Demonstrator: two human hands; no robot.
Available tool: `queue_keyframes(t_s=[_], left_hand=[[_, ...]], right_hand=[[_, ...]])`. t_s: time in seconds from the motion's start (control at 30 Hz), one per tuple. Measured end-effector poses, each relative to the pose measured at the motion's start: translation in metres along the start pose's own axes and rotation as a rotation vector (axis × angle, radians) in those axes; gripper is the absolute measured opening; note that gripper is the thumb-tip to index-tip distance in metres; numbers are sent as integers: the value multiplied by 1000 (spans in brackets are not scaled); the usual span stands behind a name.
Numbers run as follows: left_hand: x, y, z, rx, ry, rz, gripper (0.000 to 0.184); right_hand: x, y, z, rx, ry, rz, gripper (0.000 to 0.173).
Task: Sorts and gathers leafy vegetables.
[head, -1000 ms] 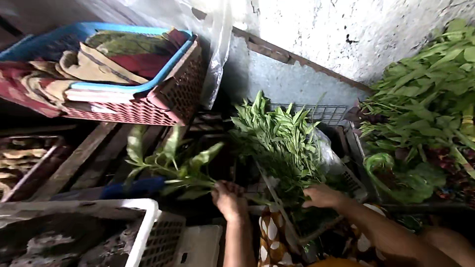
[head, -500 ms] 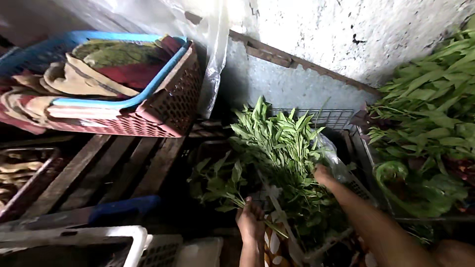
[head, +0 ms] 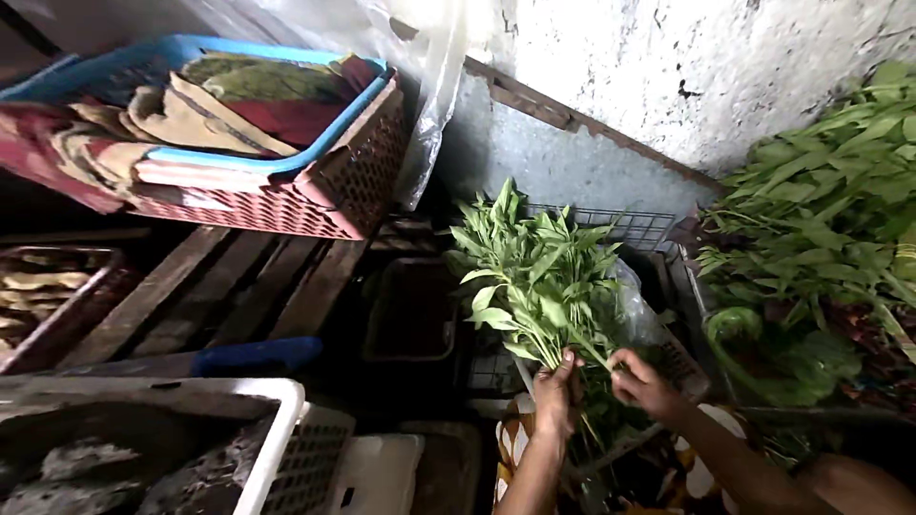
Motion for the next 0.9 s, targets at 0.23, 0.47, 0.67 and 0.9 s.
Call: queue_keyframes(t_s=[0.23,0.47,0.67,0.9], left_hand=[[15,44,-14,15,76,135,19],[12,99,81,172,-400,393,17],[22,88,62,34,-284,371,16],[40,44,5,76,-92,277,22]], right_hand=[[0,-65,31,-66,17,-249,27],[74,29,68,-745,-239,41,39],[111,77,106,-772,-547,292,36],[102,-25,21,-556,15,206,32]])
Point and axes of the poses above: each hand's wrist, its own x-axis towards the middle knuckle, its own y-axis out of the back of the hand, z = x × y, the point moved 8 cm from there along x, towards the middle knuckle, and after that the axes turned 6 degrees about y, right-handed, at the moved point
